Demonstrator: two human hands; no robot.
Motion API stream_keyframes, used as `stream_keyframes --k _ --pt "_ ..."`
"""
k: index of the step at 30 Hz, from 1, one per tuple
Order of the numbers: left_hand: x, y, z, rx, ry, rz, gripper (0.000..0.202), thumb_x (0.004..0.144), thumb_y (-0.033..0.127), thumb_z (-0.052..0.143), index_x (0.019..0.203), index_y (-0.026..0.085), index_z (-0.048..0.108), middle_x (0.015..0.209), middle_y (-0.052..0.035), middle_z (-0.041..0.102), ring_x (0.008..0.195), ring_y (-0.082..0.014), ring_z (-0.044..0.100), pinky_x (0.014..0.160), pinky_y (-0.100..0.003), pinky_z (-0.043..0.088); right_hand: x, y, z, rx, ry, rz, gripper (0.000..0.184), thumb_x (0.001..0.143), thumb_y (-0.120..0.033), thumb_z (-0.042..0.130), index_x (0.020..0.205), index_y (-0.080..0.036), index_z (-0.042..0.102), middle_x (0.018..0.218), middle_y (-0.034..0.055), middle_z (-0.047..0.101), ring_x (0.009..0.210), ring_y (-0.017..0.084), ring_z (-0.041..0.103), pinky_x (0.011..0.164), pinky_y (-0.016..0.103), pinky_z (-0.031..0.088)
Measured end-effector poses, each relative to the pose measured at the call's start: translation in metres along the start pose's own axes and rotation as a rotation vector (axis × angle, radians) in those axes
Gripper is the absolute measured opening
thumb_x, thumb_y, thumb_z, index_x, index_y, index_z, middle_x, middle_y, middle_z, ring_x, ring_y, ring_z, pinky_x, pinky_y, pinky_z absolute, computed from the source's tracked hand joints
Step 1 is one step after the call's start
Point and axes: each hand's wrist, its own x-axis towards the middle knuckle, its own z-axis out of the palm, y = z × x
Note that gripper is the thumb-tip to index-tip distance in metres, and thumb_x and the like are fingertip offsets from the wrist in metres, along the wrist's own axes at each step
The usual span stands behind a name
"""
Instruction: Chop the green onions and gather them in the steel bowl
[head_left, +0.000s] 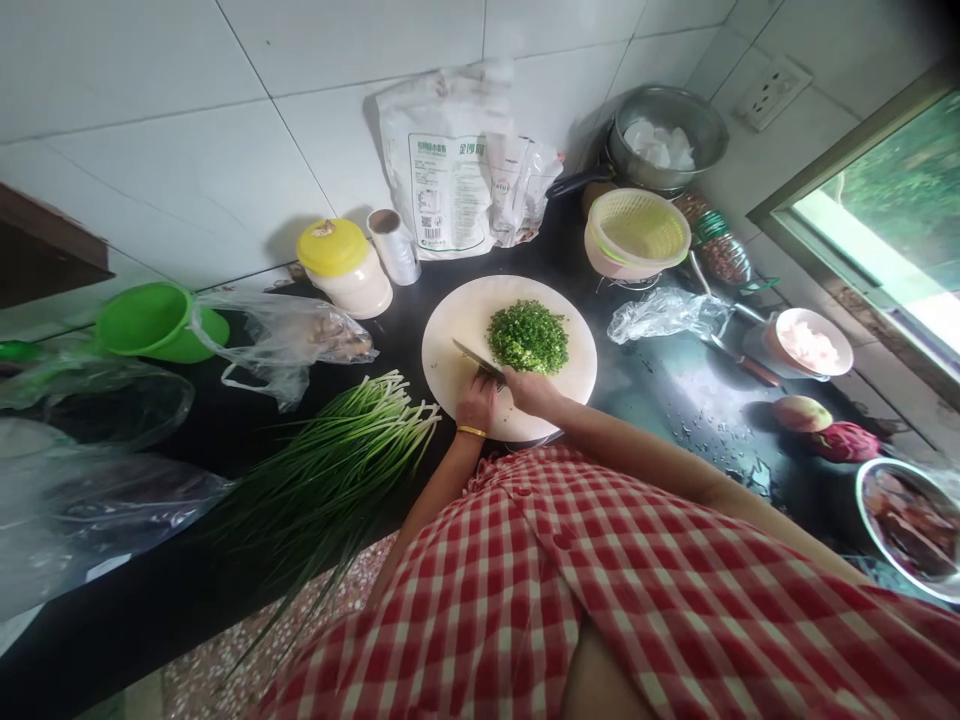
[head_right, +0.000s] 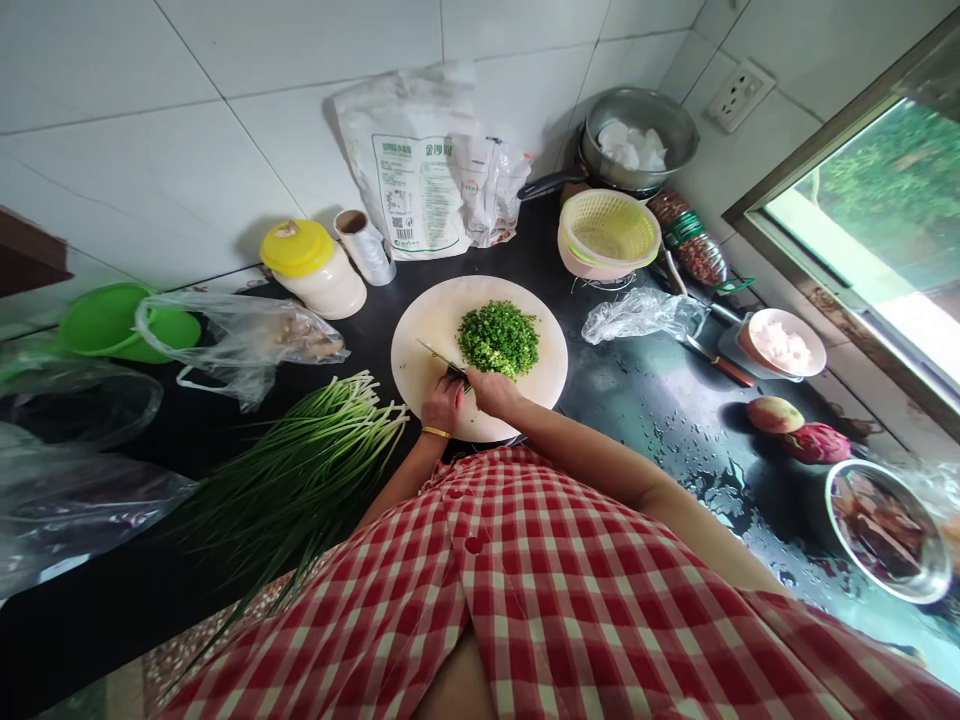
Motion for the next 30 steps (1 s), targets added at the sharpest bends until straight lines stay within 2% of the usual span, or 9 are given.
stream_keyframes --k 4,9,12,16,20,26,30 --pt "0.001 0.001 -0.001 0.014 -0.001 0.002 0.02 0.088 0.018 0.044 0.1 0.017 0.06 0.101 -0.0098 0.062 0.1 -0.0206 0.056 0.086 -0.035 0.047 -0.015 0.009 -0.006 -0.015 -0.008 0.019 0.035 0.086 -0.009 0.035 0.12 -0.015 0.042 0.096 0.0119 0.067 0.088 0.022 0.063 0.07 0.028 0.043" --pt "0.002 0.001 -0.001 0.064 -0.03 -0.009 0.021 0.089 0.02 0.043 0.102 0.017 0.058 0.1 -0.0109 0.062 0.093 -0.0229 0.057 0.079 -0.034 0.048 -0.03 0.004 -0.01 -0.025 -0.038 -0.012 0.037 0.085 -0.008 0.036 0.121 -0.015 0.042 0.096 0.0129 0.067 0.088 0.023 0.064 0.07 0.03 0.045" --pt "0.002 0.0 -0.001 0.076 -0.023 0.014 0.022 0.089 0.02 0.041 0.102 0.018 0.058 0.098 -0.0098 0.063 0.093 -0.0229 0.057 0.08 -0.034 0.047 -0.025 -0.001 -0.01 -0.019 -0.051 -0.022 0.034 0.085 -0.009 0.036 0.118 -0.015 0.044 0.096 0.013 0.066 0.09 0.023 0.063 0.07 0.029 0.045" --pt "0.001 -0.002 0.002 0.094 -0.044 0.01 0.021 0.09 0.02 0.04 0.099 0.018 0.059 0.094 -0.0084 0.063 0.094 -0.0214 0.057 0.081 -0.034 0.047 -0.009 -0.008 -0.005 -0.016 -0.056 -0.041 0.038 0.086 -0.009 0.037 0.123 -0.015 0.038 0.098 0.0125 0.065 0.091 0.022 0.063 0.071 0.03 0.045" --pt "0.001 -0.001 0.001 0.133 -0.047 0.001 0.018 0.09 0.02 0.042 0.096 0.017 0.058 0.092 -0.0086 0.063 0.09 -0.0207 0.058 0.08 -0.033 0.047 0.001 -0.006 0.0 -0.032 -0.027 -0.041 0.034 0.087 -0.011 0.038 0.121 -0.015 0.039 0.095 0.0125 0.066 0.091 0.022 0.063 0.071 0.029 0.044" --pt "0.003 0.004 -0.005 0.139 -0.01 -0.02 0.018 0.088 0.019 0.046 0.102 0.018 0.057 0.094 -0.0079 0.063 0.088 -0.0204 0.058 0.076 -0.031 0.046 -0.017 0.007 -0.01 -0.034 -0.008 -0.039 0.033 0.085 -0.01 0.037 0.117 -0.015 0.042 0.094 0.012 0.066 0.087 0.023 0.064 0.069 0.03 0.044" --pt "0.004 0.004 -0.004 0.136 -0.025 -0.027 0.018 0.088 0.019 0.045 0.101 0.019 0.058 0.093 -0.0085 0.063 0.089 -0.0212 0.057 0.076 -0.031 0.046 -0.02 0.005 -0.01 -0.026 -0.044 -0.05 0.031 0.085 -0.012 0.041 0.116 -0.016 0.043 0.099 0.0122 0.065 0.092 0.022 0.062 0.073 0.029 0.044"
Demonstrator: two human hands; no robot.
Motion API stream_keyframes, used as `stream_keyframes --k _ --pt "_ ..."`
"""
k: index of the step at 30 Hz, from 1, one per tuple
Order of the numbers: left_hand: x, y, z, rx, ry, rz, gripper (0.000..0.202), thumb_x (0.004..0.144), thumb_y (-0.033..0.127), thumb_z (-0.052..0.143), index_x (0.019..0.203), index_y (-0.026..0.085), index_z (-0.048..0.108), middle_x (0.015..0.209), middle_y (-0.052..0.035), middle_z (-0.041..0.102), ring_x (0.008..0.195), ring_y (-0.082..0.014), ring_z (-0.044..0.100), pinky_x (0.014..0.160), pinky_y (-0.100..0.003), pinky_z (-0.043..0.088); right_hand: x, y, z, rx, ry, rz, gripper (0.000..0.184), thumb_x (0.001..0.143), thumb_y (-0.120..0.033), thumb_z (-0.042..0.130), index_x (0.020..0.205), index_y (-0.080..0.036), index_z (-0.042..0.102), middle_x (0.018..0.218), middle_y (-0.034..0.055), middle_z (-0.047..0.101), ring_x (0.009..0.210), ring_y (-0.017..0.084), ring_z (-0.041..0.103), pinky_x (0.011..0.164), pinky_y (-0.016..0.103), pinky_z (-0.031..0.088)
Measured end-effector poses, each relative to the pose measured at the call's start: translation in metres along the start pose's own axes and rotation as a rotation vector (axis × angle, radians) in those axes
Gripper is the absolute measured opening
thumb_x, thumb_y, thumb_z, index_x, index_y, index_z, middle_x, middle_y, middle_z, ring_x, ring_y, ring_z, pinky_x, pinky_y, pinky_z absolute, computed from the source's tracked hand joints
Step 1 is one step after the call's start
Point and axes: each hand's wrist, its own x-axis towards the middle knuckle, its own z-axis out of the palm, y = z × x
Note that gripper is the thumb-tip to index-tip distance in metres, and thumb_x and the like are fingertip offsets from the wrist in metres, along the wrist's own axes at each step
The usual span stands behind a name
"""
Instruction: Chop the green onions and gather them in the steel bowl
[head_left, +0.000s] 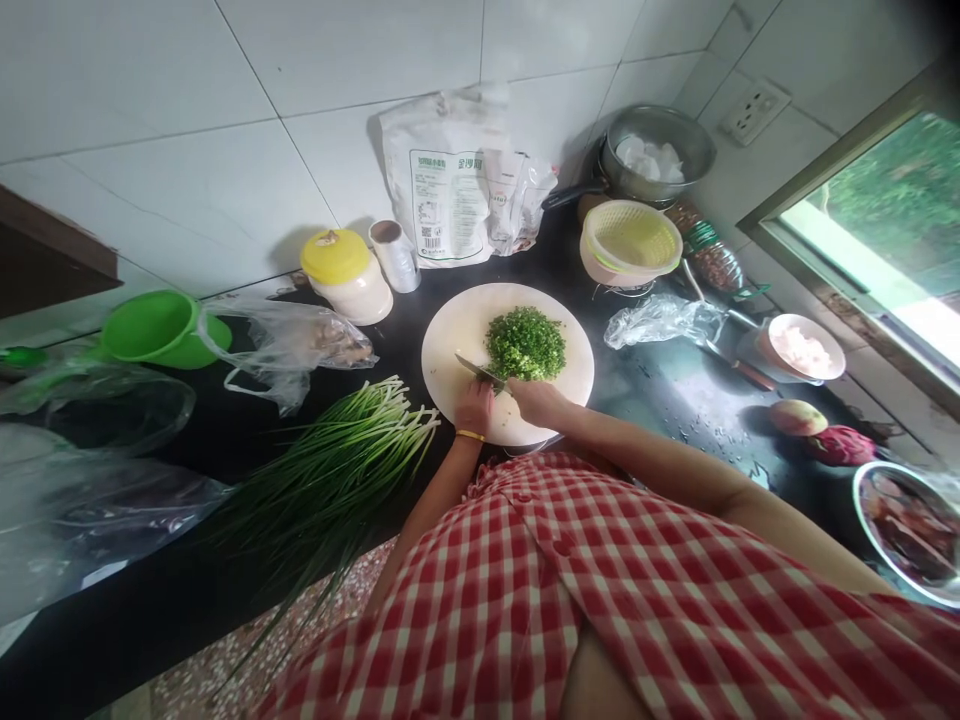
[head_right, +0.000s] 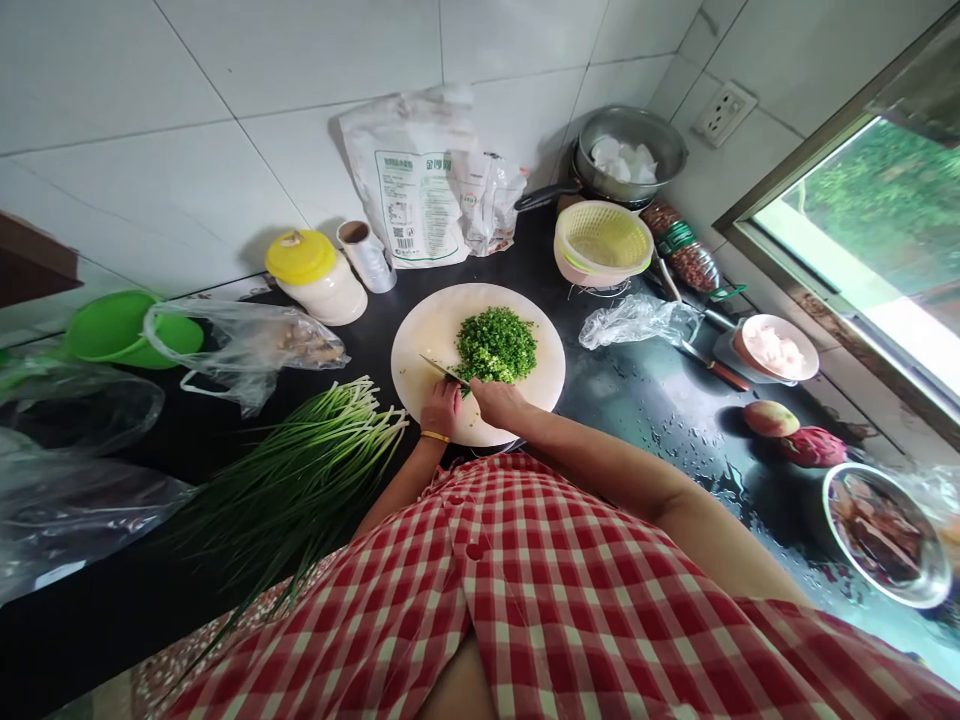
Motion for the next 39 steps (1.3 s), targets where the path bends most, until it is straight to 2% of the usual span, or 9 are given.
stream_keyframes --k 6,10,12,15,19,23,30,39 --pt "-0.003 -0.003 0.001 -0.031 -0.039 0.032 0.021 0.091 0.022 0.04 0.093 0.018 0.061 0.088 -0.0087 0.062 0.088 -0.0208 0.056 0.078 -0.033 0.046 0.02 -0.012 0.013 -0.008 -0.007 0.025 0.035 0.087 -0.011 0.038 0.122 -0.016 0.039 0.098 0.0121 0.065 0.091 0.022 0.062 0.072 0.029 0.044" --pt "-0.009 -0.003 -0.004 -0.08 0.004 0.063 0.023 0.089 0.03 0.045 0.103 0.018 0.058 0.102 -0.0094 0.061 0.1 -0.0222 0.054 0.086 -0.036 0.045 0.024 -0.011 0.019 0.002 0.032 0.016 0.032 0.088 -0.015 0.039 0.12 -0.016 0.039 0.096 0.0123 0.066 0.091 0.022 0.062 0.072 0.029 0.044" --pt "-0.011 -0.003 -0.005 -0.084 0.0 0.079 0.03 0.086 0.036 0.051 0.109 0.018 0.056 0.109 -0.0106 0.059 0.105 -0.0239 0.051 0.09 -0.038 0.044 0.024 -0.009 0.019 0.006 0.052 0.009 0.032 0.088 -0.017 0.04 0.119 -0.015 0.04 0.098 0.013 0.065 0.091 0.022 0.062 0.072 0.029 0.044" --pt "-0.012 -0.004 -0.004 -0.043 -0.023 0.043 0.028 0.086 0.034 0.051 0.108 0.019 0.057 0.109 -0.0118 0.058 0.101 -0.0236 0.053 0.085 -0.037 0.045 0.025 -0.005 0.018 0.006 0.074 0.002 0.03 0.087 -0.016 0.039 0.117 -0.015 0.041 0.099 0.0134 0.066 0.091 0.023 0.062 0.072 0.03 0.045" --pt "-0.011 -0.006 -0.002 -0.008 -0.002 -0.011 0.021 0.089 0.028 0.046 0.1 0.021 0.062 0.098 -0.0094 0.062 0.09 -0.0211 0.057 0.076 -0.033 0.045 0.025 -0.001 0.013 0.016 0.079 0.042 0.027 0.086 -0.014 0.036 0.112 -0.014 0.044 0.094 0.0128 0.066 0.088 0.023 0.063 0.067 0.029 0.045" --pt "-0.009 -0.006 -0.003 -0.003 0.056 -0.032 0.021 0.089 0.028 0.045 0.095 0.021 0.064 0.087 -0.0075 0.064 0.085 -0.0206 0.056 0.078 -0.034 0.043 0.012 -0.001 0.004 0.008 0.093 0.057 0.029 0.086 -0.012 0.036 0.114 -0.015 0.043 0.091 0.0109 0.067 0.084 0.021 0.064 0.065 0.028 0.045" --pt "-0.007 -0.003 -0.01 0.01 0.015 -0.06 0.023 0.09 0.026 0.042 0.096 0.02 0.063 0.09 -0.0074 0.064 0.083 -0.0188 0.055 0.075 -0.03 0.042 -0.012 -0.011 0.003 -0.035 0.047 0.024 0.03 0.086 -0.012 0.037 0.116 -0.016 0.043 0.092 0.0114 0.067 0.086 0.022 0.064 0.068 0.029 0.045" --pt "-0.008 -0.003 -0.004 -0.043 -0.01 -0.073 0.025 0.091 0.025 0.039 0.09 0.021 0.064 0.082 -0.009 0.062 0.082 -0.0208 0.055 0.071 -0.032 0.043 0.007 -0.018 0.002 -0.01 -0.031 0.006 0.031 0.084 -0.012 0.043 0.115 -0.016 0.043 0.1 0.013 0.065 0.094 0.023 0.062 0.072 0.03 0.045"
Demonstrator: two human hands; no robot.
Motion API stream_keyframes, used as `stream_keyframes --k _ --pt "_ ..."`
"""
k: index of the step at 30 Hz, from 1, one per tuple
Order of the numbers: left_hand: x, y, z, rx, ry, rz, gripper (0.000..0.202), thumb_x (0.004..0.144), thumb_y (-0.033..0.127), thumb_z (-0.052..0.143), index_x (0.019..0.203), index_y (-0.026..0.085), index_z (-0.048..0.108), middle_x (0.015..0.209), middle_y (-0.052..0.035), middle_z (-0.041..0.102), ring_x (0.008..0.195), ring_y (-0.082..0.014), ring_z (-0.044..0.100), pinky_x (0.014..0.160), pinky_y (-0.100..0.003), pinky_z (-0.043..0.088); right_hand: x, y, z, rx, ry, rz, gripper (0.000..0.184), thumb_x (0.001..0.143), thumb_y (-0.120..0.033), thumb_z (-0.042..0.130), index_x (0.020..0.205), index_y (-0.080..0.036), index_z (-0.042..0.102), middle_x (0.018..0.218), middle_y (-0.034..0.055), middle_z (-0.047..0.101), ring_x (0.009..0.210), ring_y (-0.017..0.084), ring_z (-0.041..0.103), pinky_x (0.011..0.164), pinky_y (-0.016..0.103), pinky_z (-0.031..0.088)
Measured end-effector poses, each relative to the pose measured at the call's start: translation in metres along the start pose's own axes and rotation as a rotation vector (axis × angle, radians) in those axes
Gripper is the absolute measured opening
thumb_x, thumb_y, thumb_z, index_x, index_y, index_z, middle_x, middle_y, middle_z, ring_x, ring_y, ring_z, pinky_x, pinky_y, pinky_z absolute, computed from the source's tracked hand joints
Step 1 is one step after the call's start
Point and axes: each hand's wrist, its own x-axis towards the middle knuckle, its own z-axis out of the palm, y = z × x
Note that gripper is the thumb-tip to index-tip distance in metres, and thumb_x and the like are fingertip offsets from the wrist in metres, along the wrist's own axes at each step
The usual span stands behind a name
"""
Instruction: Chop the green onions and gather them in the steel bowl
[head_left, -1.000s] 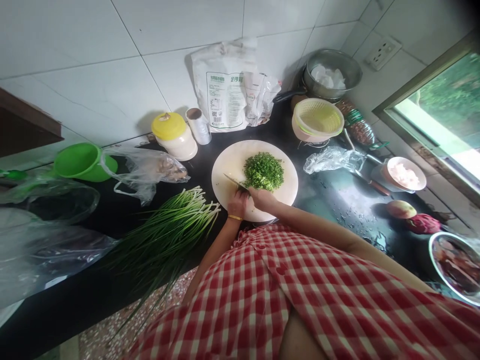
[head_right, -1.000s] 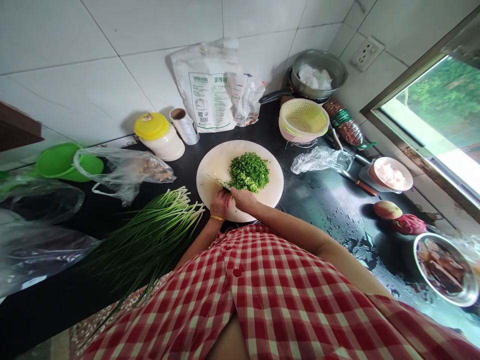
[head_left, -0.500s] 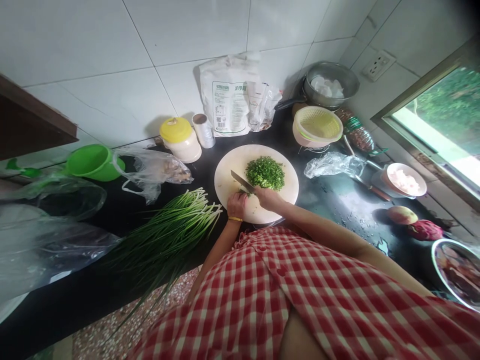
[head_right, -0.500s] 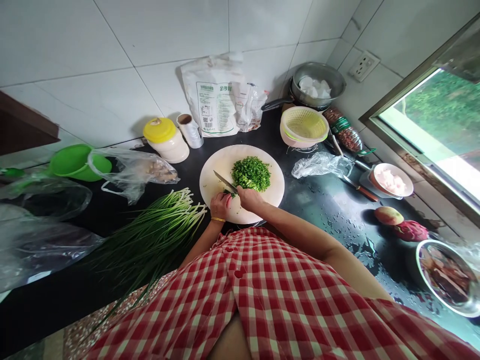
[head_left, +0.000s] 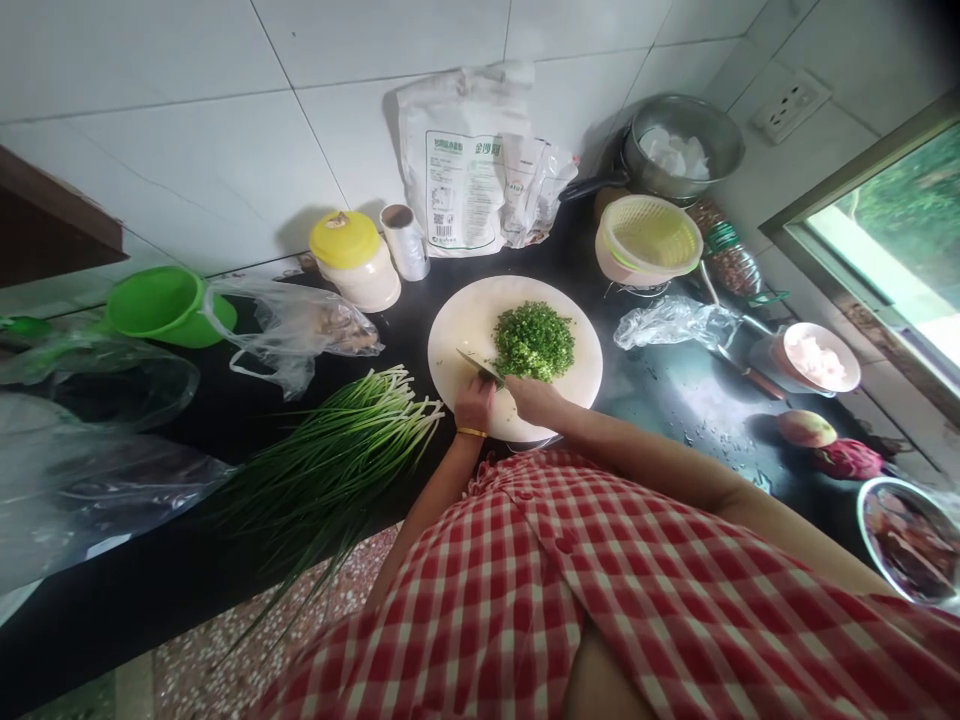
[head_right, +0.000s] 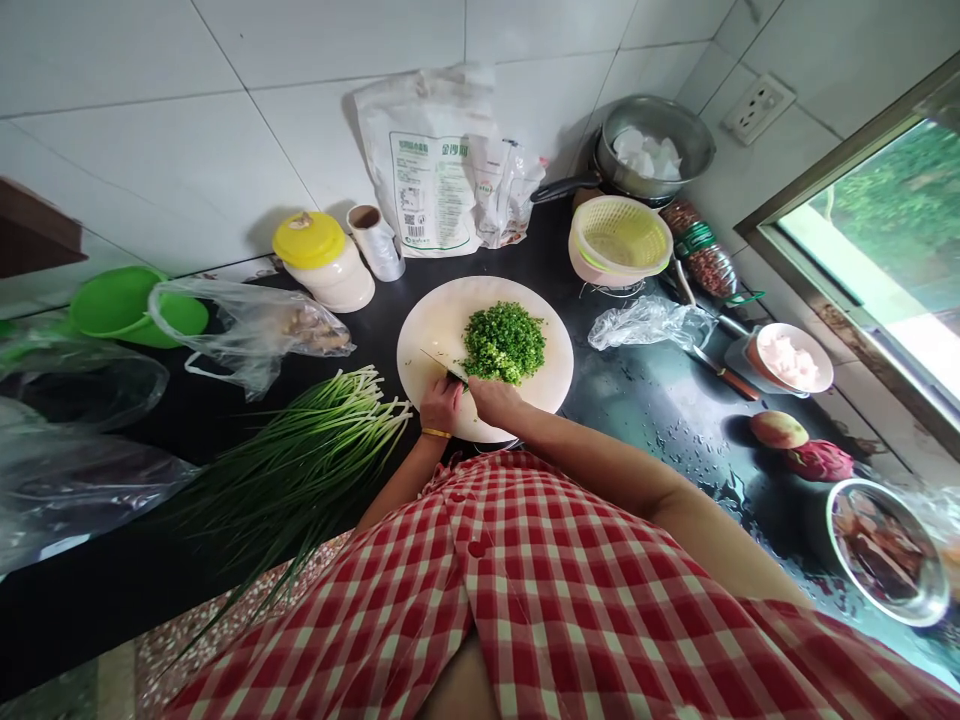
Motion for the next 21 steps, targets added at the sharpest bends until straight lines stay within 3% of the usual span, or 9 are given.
stream_keyframes --k 7,10,13,21 --pt "-0.006 -0.002 -0.004 0.022 0.007 0.054 0.025 0.09 0.032 0.043 0.1 0.019 0.062 0.091 -0.0098 0.062 0.089 -0.0227 0.055 0.078 -0.036 0.046 0.015 0.004 0.011 0.019 0.064 0.01 0.029 0.087 -0.013 0.039 0.116 -0.014 0.041 0.095 0.0119 0.066 0.088 0.023 0.063 0.069 0.03 0.045" --pt "-0.009 -0.002 -0.006 0.028 0.016 0.095 0.027 0.086 0.034 0.05 0.107 0.018 0.059 0.102 -0.0116 0.06 0.098 -0.0242 0.054 0.085 -0.037 0.045 0.007 0.01 0.004 0.0 0.07 0.042 0.028 0.089 -0.015 0.036 0.116 -0.014 0.041 0.093 0.0126 0.066 0.086 0.023 0.064 0.068 0.03 0.045" --pt "-0.01 -0.003 -0.005 0.035 0.033 0.063 0.023 0.087 0.028 0.047 0.106 0.019 0.059 0.108 -0.0122 0.059 0.096 -0.0228 0.055 0.082 -0.035 0.045 -0.006 0.01 -0.001 -0.023 0.078 0.031 0.031 0.088 -0.014 0.036 0.119 -0.015 0.04 0.096 0.0124 0.066 0.088 0.022 0.063 0.07 0.029 0.044" --pt "-0.006 -0.002 -0.004 0.025 0.04 0.048 0.025 0.091 0.026 0.037 0.096 0.019 0.061 0.086 -0.01 0.062 0.084 -0.0215 0.057 0.072 -0.033 0.045 -0.012 0.003 0.001 -0.03 0.035 0.007 0.032 0.086 -0.012 0.04 0.118 -0.016 0.041 0.097 0.0116 0.065 0.091 0.022 0.063 0.071 0.029 0.045"
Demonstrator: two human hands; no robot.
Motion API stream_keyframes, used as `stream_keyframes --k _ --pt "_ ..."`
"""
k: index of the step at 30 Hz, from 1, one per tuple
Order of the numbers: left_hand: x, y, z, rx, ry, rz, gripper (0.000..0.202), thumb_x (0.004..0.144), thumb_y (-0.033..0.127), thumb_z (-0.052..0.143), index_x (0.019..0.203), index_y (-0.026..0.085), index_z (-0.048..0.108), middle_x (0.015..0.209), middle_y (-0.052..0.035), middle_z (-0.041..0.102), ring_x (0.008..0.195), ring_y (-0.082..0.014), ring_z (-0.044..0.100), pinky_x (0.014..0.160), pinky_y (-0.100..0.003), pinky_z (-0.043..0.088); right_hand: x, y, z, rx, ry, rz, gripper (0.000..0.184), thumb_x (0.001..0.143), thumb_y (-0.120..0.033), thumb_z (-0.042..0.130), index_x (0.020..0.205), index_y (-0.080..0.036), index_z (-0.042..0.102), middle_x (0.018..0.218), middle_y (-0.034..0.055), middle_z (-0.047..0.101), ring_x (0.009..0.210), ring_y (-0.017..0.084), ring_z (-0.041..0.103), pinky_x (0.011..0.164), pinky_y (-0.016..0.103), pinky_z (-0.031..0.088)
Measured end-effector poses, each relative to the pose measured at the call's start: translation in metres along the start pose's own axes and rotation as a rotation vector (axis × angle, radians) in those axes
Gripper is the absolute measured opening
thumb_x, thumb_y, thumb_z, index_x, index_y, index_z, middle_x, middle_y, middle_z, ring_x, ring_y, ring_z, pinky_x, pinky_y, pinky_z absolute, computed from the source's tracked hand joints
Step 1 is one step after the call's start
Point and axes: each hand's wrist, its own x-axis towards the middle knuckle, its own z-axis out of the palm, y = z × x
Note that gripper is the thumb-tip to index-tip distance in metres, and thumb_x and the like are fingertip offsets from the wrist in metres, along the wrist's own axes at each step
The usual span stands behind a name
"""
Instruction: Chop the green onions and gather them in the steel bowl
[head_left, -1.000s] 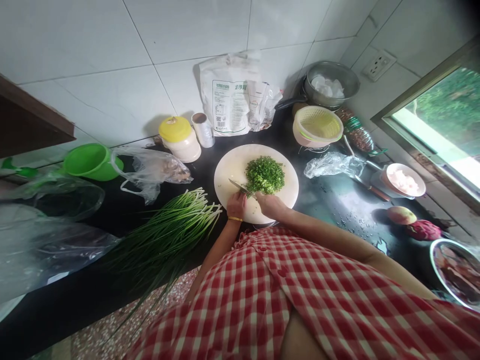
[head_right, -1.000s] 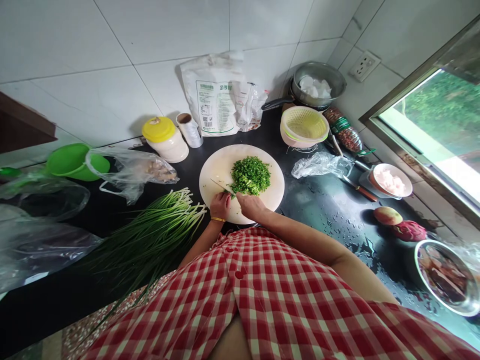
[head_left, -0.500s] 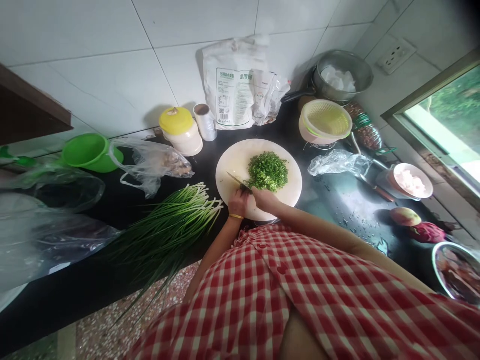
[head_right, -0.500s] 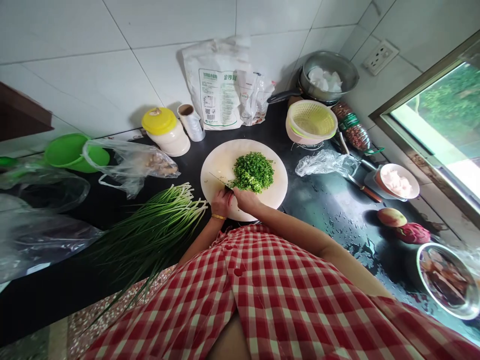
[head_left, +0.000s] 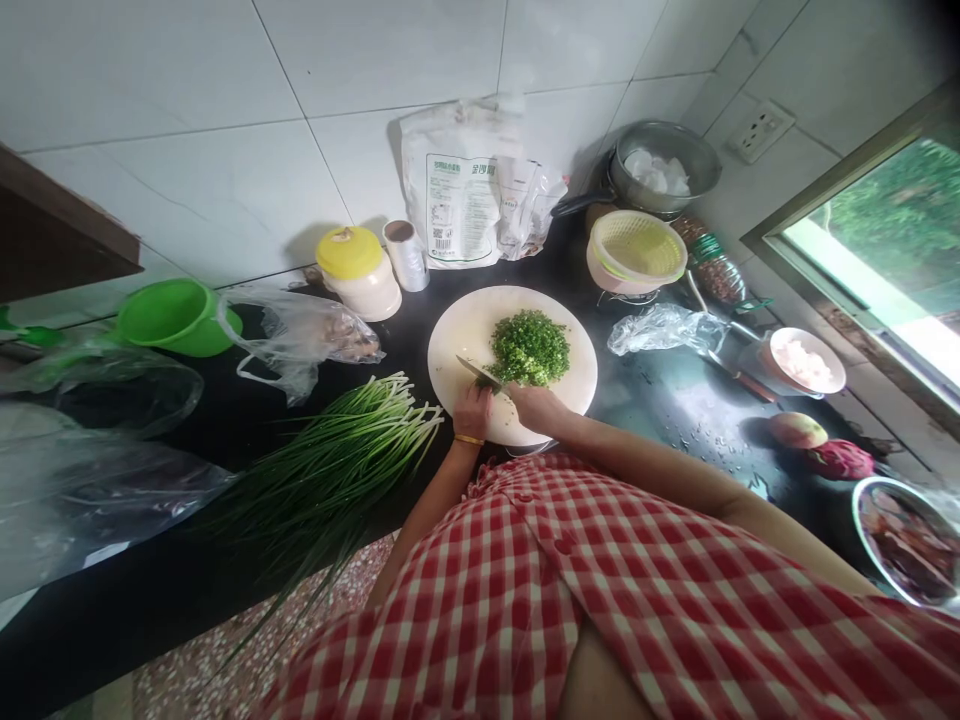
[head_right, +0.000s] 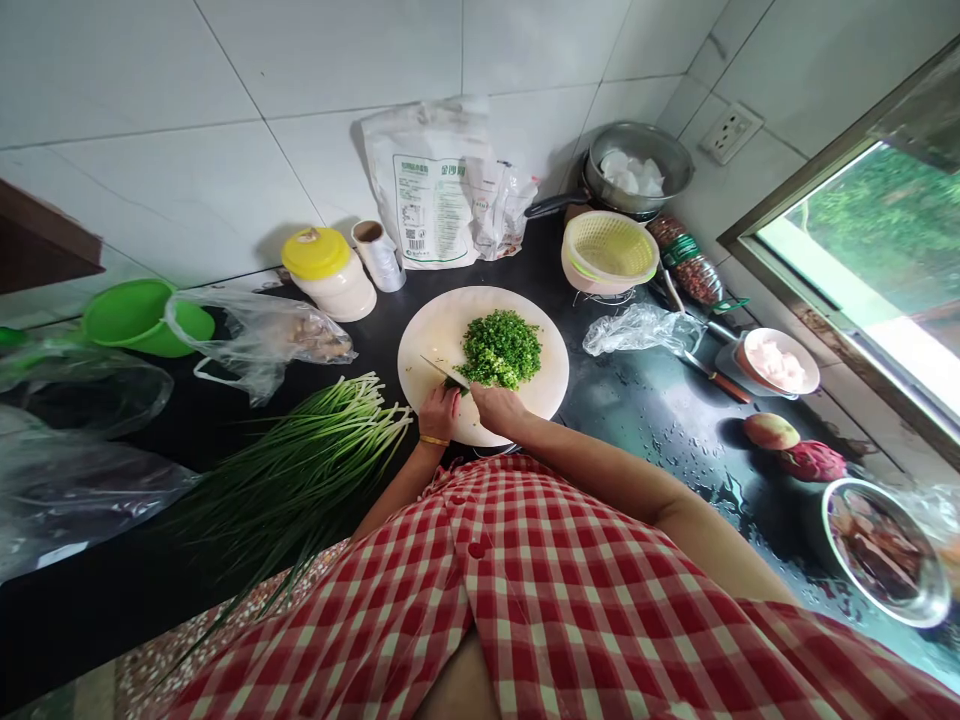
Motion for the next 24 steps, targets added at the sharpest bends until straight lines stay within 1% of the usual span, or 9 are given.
stream_keyframes --k 5,9,12,15,19,24 --pt "-0.001 -0.002 0.003 -0.013 -0.025 -0.007 0.029 0.092 0.026 0.035 0.085 0.02 0.062 0.077 -0.0095 0.06 0.081 -0.0211 0.055 0.071 -0.033 0.044 0.015 -0.006 0.002 0.013 -0.025 -0.007 0.031 0.085 -0.012 0.043 0.116 -0.015 0.041 0.098 0.0126 0.065 0.092 0.022 0.062 0.072 0.029 0.045" --pt "-0.003 -0.004 0.005 -0.028 -0.016 -0.016 0.029 0.092 0.026 0.035 0.083 0.019 0.062 0.076 -0.0094 0.059 0.079 -0.0205 0.054 0.07 -0.033 0.043 0.025 -0.009 0.007 0.014 0.01 -0.007 0.032 0.086 -0.011 0.041 0.118 -0.015 0.04 0.098 0.0123 0.065 0.09 0.021 0.063 0.072 0.029 0.045" --pt "-0.002 -0.003 0.003 -0.011 0.003 -0.008 0.03 0.092 0.027 0.035 0.082 0.019 0.062 0.076 -0.0093 0.059 0.079 -0.0205 0.054 0.07 -0.033 0.043 0.021 -0.004 0.005 0.018 0.019 0.002 0.032 0.086 -0.01 0.039 0.118 -0.015 0.04 0.097 0.0117 0.066 0.089 0.022 0.063 0.071 0.029 0.045" --pt "0.0 -0.001 0.0 0.012 0.005 -0.003 0.031 0.092 0.027 0.034 0.084 0.019 0.062 0.078 -0.0095 0.06 0.079 -0.0211 0.055 0.069 -0.033 0.043 0.009 0.001 0.0 0.004 0.002 0.003 0.033 0.085 -0.01 0.039 0.117 -0.016 0.041 0.097 0.0117 0.066 0.09 0.022 0.063 0.071 0.029 0.045" --pt "0.001 0.001 0.0 0.022 0.002 -0.008 0.029 0.092 0.027 0.035 0.086 0.02 0.062 0.078 -0.0097 0.061 0.081 -0.0214 0.055 0.068 -0.033 0.043 -0.001 -0.002 -0.003 -0.006 -0.023 -0.022 0.031 0.086 -0.011 0.038 0.117 -0.015 0.042 0.095 0.0128 0.066 0.091 0.023 0.063 0.07 0.03 0.046" --pt "-0.001 -0.001 0.001 0.02 -0.023 -0.004 0.022 0.09 0.024 0.041 0.084 0.02 0.062 0.08 -0.009 0.062 0.082 -0.0219 0.056 0.069 -0.033 0.044 0.008 -0.014 0.002 0.012 -0.026 -0.027 0.031 0.087 -0.013 0.04 0.118 -0.014 0.042 0.1 0.0133 0.065 0.093 0.022 0.062 0.073 0.03 0.046"
